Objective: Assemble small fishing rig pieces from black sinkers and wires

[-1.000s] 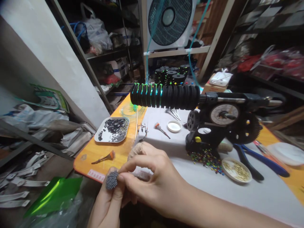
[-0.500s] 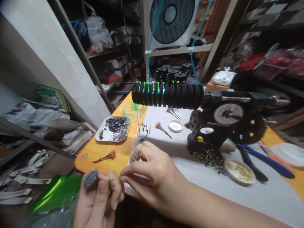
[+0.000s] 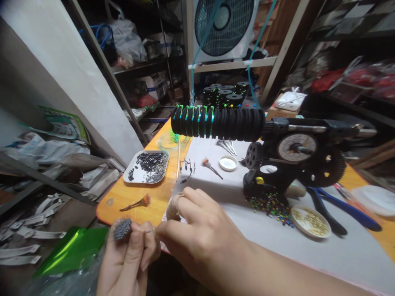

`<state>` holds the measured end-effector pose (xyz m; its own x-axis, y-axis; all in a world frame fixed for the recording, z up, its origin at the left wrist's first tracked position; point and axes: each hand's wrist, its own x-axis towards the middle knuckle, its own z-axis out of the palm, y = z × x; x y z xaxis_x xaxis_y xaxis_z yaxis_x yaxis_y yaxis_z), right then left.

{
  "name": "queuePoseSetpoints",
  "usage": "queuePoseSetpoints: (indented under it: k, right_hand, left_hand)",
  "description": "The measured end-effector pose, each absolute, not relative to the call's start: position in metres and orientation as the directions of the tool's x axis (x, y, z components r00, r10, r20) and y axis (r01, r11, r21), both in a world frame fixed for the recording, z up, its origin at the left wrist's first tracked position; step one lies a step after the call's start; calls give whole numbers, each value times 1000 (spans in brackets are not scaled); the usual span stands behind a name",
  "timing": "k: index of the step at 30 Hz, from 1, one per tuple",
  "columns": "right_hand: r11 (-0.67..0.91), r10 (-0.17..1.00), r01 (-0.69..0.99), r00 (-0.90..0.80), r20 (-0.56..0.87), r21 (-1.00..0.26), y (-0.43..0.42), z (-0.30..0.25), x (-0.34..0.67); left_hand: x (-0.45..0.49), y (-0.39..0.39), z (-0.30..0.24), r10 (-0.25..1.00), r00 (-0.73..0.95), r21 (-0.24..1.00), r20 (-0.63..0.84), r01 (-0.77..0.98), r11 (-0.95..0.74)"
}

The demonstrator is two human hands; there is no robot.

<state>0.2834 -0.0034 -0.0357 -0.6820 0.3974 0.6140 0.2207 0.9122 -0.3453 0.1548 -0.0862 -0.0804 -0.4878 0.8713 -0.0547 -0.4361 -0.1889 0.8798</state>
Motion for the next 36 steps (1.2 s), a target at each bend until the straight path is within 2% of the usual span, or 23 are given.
queuePoseSetpoints:
  k: [2, 5, 7, 8, 10, 13, 15, 18, 20, 23, 25, 27, 31, 36]
  right_hand:
    - [904, 410, 204, -660, 630, -375, -3, -36, 283]
    - [859, 460, 127, -615, 641, -496, -2, -35, 283]
    - [824, 482, 72, -610, 629, -562, -2, -34, 284]
    - [811, 491, 62, -612, 620, -581, -3, -34, 284]
    - [796, 509, 73, -618, 599, -601, -4, -33, 285]
    - [780, 523, 90, -636, 567, -619, -7, -32, 286]
    - [763, 533, 69, -629, 566, -642, -7, -31, 287]
    - [742, 576, 47, -555, 600, -669, -4, -29, 287]
    - [730, 588, 39, -545, 598, -682, -1, -28, 287]
    - [705, 591, 46, -590, 550, -708, 1, -28, 287]
    - [692, 607, 70, -596, 526, -719, 1, -28, 285]
    - [685, 625, 86, -581, 522, -724, 1, -29, 284]
    - [632, 663, 60, -558, 499, -773, 4, -36, 283]
    - [615, 659, 18, -562, 500, -789, 4, -42, 284]
  left_hand:
    - [155, -87, -80, 860, -500, 877, -102, -453, -159]
    - [158, -89, -81, 810, -533, 863, -243, -501, -71]
    - [161, -88, -81, 801, -526, 857, -284, -515, -35]
    - [164, -87, -80, 812, -524, 861, -258, -506, -54]
    - [168, -84, -79, 808, -577, 883, -116, -432, -181]
    - [170, -79, -74, 680, -725, 874, 110, -255, -413]
    - [164, -77, -70, 601, -789, 834, 130, -241, -496]
    - [147, -76, -66, 595, -798, 759, 102, -324, -565]
    - [139, -76, -66, 686, -723, 758, 89, -398, -517]
    - [142, -78, -71, 880, -473, 773, -50, -576, -266]
    - [149, -80, -75, 929, -326, 751, -174, -654, -89]
    - [156, -81, -76, 933, -255, 723, -256, -691, 9]
    - [162, -82, -79, 931, -226, 729, -285, -682, 58]
    - [163, -86, -86, 860, -380, 904, -340, -383, 188]
